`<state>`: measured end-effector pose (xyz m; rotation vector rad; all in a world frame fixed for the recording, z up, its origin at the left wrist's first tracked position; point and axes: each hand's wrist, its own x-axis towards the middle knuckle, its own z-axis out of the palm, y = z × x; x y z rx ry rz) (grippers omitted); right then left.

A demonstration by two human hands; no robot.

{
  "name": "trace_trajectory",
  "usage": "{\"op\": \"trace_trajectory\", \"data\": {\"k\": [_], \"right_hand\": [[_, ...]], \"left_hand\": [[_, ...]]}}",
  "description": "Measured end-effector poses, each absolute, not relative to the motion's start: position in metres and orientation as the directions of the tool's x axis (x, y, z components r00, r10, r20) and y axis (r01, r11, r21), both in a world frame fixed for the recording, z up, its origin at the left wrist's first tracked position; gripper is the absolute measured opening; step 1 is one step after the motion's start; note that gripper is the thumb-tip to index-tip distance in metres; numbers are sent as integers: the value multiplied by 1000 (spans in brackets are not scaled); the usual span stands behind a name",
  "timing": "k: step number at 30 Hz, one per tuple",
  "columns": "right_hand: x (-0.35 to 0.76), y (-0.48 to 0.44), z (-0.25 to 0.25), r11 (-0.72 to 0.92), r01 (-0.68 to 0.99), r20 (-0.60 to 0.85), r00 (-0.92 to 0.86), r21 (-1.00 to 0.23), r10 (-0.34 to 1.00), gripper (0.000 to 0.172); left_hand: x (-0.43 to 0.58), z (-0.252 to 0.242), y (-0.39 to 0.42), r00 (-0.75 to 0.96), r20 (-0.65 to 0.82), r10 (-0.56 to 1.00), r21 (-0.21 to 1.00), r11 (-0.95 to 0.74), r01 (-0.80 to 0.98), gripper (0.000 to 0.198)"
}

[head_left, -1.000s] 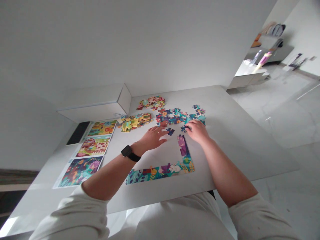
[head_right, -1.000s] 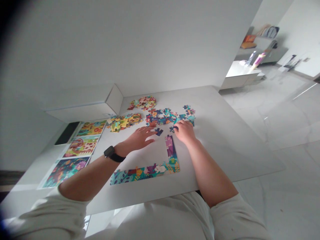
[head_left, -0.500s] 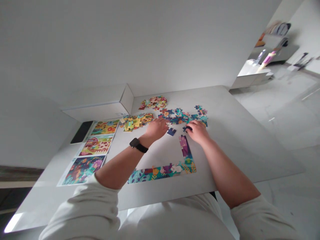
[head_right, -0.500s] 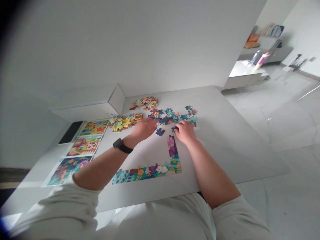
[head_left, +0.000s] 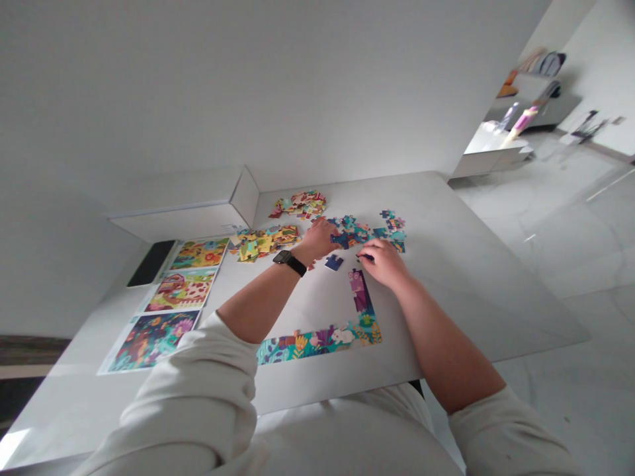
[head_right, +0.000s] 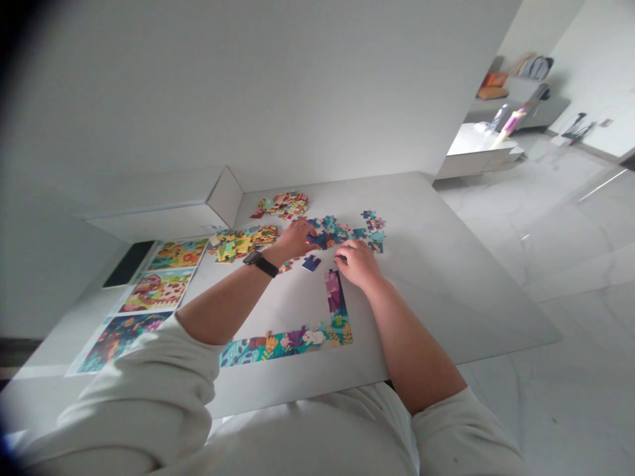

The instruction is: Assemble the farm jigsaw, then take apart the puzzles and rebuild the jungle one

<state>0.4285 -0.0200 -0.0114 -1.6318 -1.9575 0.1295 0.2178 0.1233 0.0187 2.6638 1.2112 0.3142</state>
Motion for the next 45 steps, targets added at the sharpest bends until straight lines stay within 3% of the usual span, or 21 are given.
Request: {"op": "trace_trajectory", "data": {"k": [4, 7, 10, 13, 18, 23, 28, 32, 38, 45], "right_hand": [[432, -18, -8, 208, 849, 365, -19, -485, 931, 17], [429, -18, -3, 186, 757, 359, 68, -626, 931, 20], [419, -21, 4, 209, 508, 288, 81, -835, 954, 25], [406, -27, 8, 197, 271, 200, -17, -942, 980, 31], [398, -31, 11, 108, 161, 98, -69, -981, 993, 30], [406, -29, 14, 53, 112, 59, 52, -992, 997, 36], [415, -28, 13, 27, 120, 42, 122, -992, 992, 39], [417, -26, 10, 17, 148, 35, 121, -989, 992, 42], [420, -25, 6, 18, 186, 43, 131, -982, 990, 42], [425, -20, -10, 79, 327, 126, 125, -942, 984, 31]], "left_hand": [[211, 30, 114, 590, 112, 800, 494, -560, 665, 10], [202, 35, 94, 520, 112, 847, 708, -435, 556, 8], [192, 37, 65, 513, 92, 853, 855, -332, 398, 16], [182, 39, 35, 532, 99, 841, 910, -293, 293, 17], [168, 39, 13, 533, 148, 833, 902, -335, 273, 13], [160, 29, 6, 473, 242, 847, 828, -435, 354, 15], [165, 10, -18, 658, 346, 668, 609, -694, 384, 18], [170, 0, -33, 792, 301, 532, 436, -815, 382, 29], [170, -4, -33, 851, 254, 459, 415, -847, 333, 38], [171, -5, -33, 813, 252, 524, 409, -820, 401, 38]]}}
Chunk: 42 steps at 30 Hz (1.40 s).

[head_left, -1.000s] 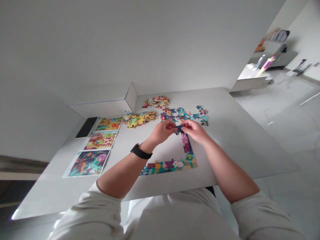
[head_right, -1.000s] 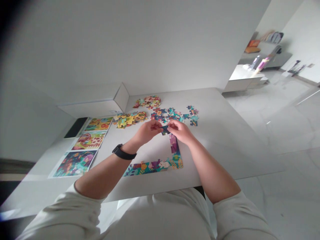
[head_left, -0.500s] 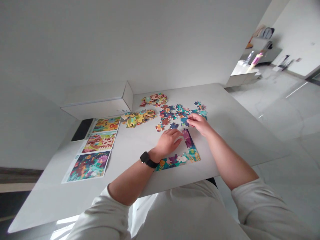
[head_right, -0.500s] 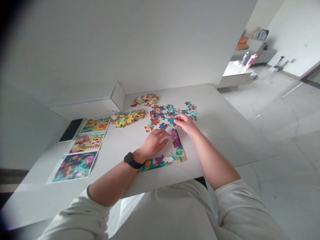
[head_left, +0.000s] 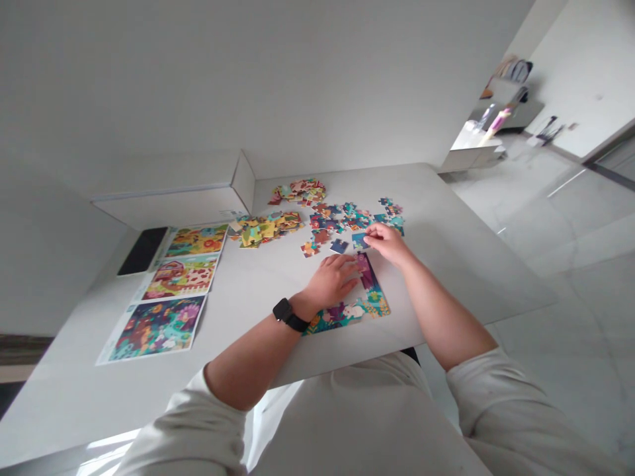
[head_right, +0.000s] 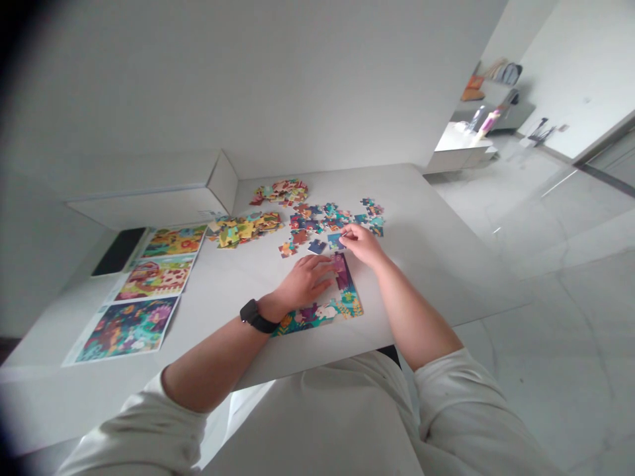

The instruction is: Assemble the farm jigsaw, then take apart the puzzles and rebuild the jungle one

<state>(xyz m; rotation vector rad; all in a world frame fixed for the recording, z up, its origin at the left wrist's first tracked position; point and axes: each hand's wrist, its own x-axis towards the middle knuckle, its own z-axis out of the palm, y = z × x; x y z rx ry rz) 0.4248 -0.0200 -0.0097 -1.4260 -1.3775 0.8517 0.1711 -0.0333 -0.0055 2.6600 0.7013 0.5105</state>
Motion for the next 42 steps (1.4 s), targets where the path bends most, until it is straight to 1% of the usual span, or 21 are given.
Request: {"op": "trace_trajectory", "data": {"k": [5, 9, 13, 19, 27, 31, 33, 37, 42], "right_hand": [[425, -17, -21, 76, 484, 148, 113, -872, 982, 20], [422, -18, -21, 32, 581, 131, 130, -813, 983, 15], [419, -21, -16, 8, 672, 141, 143, -740, 980, 12], [411, -23, -10, -35, 800, 170, 170, -599, 971, 12], [406, -21, -13, -38, 862, 189, 154, -506, 970, 13], [407, -22, -12, -32, 882, 205, 144, -470, 968, 23], [408, -24, -9, -3, 883, 214, 117, -469, 970, 25], [412, -26, -4, 74, 868, 220, 41, -491, 975, 17], [414, -26, -5, 77, 871, 185, 16, -485, 983, 15]], "left_hand": [[171, -7, -33, 793, 276, 543, 375, -820, 432, 41], [172, -9, -32, 802, 232, 550, 356, -816, 456, 45], [174, -12, -30, 803, 173, 570, 353, -797, 490, 49], [179, -12, -30, 794, 161, 586, 344, -787, 511, 49], [182, -11, -32, 785, 149, 601, 330, -779, 534, 50], [182, -13, -32, 784, 153, 601, 327, -780, 534, 51], [182, -12, -31, 784, 152, 602, 327, -779, 535, 51], [181, -12, -32, 785, 145, 602, 328, -778, 536, 52], [182, -12, -33, 789, 130, 601, 312, -780, 542, 54]]}}
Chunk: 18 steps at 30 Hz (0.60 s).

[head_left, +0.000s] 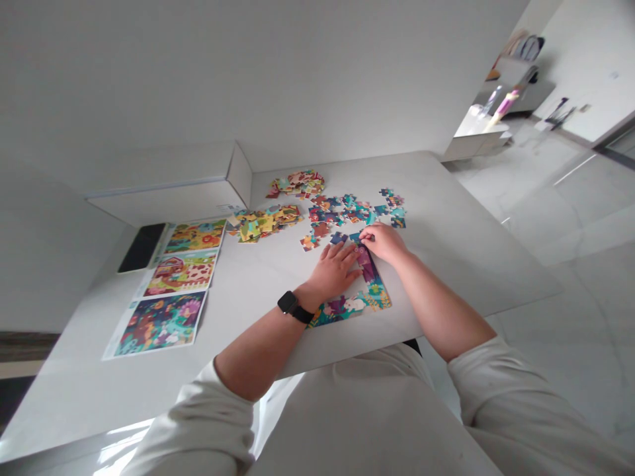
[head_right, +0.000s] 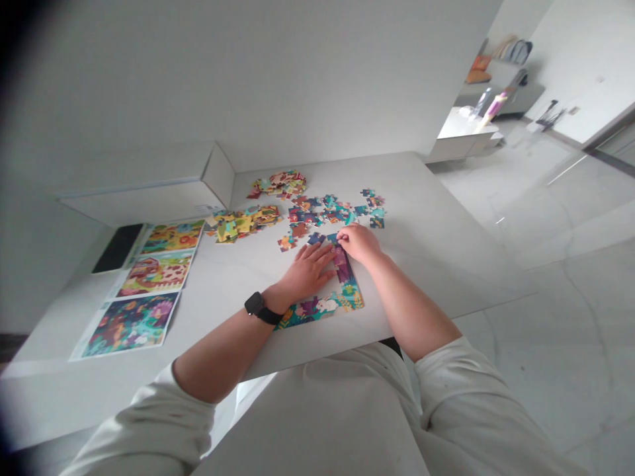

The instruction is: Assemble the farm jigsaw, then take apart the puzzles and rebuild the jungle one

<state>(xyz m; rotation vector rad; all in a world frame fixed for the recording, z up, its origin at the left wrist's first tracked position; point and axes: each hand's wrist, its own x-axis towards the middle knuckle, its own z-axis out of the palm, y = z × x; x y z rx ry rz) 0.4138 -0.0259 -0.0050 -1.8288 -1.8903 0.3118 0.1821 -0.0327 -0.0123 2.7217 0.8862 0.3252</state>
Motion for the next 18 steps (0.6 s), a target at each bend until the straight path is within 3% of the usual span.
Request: {"op": "trace_trajectory", "data": {"k": [11, 18], "right_hand": [[417, -25, -6, 27, 881, 158, 55, -473, 986, 20], [430, -27, 4, -105, 938, 107, 147, -329, 983, 30]], "left_hand": [[182, -14, -33, 792, 122, 598, 293, -784, 547, 56], [181, -10, -35, 800, 100, 592, 249, -793, 556, 59]]}}
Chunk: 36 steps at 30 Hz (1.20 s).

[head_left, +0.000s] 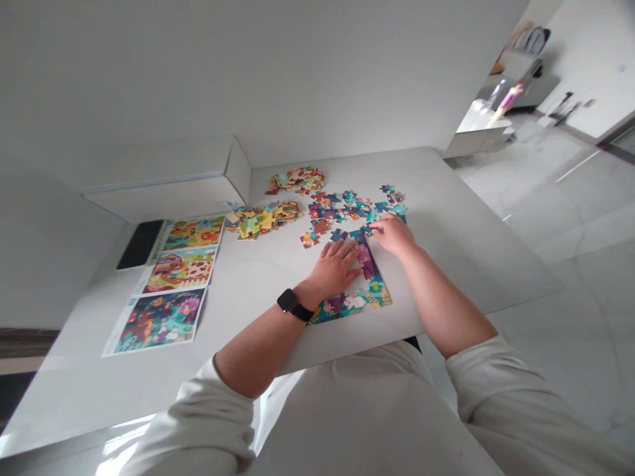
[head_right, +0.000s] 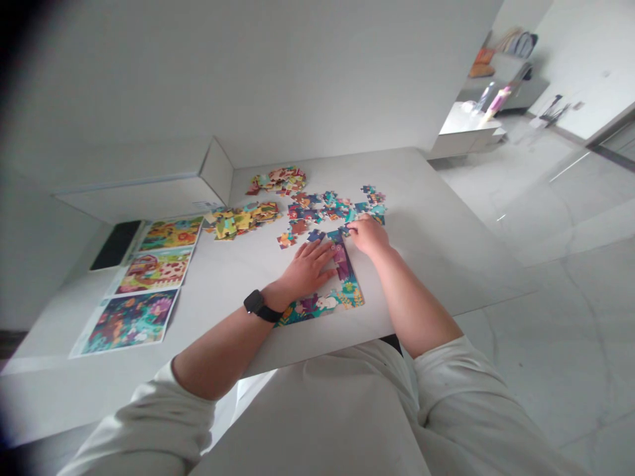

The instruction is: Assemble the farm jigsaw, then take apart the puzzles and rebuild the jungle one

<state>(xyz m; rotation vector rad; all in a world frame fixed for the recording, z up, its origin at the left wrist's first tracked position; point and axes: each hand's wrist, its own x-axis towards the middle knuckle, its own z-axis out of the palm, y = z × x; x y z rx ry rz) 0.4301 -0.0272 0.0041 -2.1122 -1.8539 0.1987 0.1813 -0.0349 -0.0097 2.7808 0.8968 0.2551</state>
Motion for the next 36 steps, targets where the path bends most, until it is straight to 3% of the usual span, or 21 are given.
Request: {"op": "trace_trajectory", "data": {"k": [6, 13, 27, 31, 36], "right_hand": [[427, -29, 7, -174, 941, 99, 210, -290, 973, 33], [421, -33, 9, 68, 915, 144, -11, -398, 990, 21], [422, -33, 10, 107, 917, 97, -75, -384, 993, 21], [437, -31, 14, 46, 894, 162, 31, -446, 986, 23], [479, -31, 19, -208, 855, 233, 350, -475, 907, 29]], "left_hand": [[181, -8, -36, 800, 99, 591, 242, -795, 557, 58], [181, -11, -33, 798, 107, 593, 239, -794, 559, 58], [144, 3, 5, 733, 173, 658, 268, -747, 608, 52], [135, -3, 17, 751, 40, 659, 197, -742, 641, 61], [143, -12, 18, 727, -40, 685, 100, -721, 685, 69]]}}
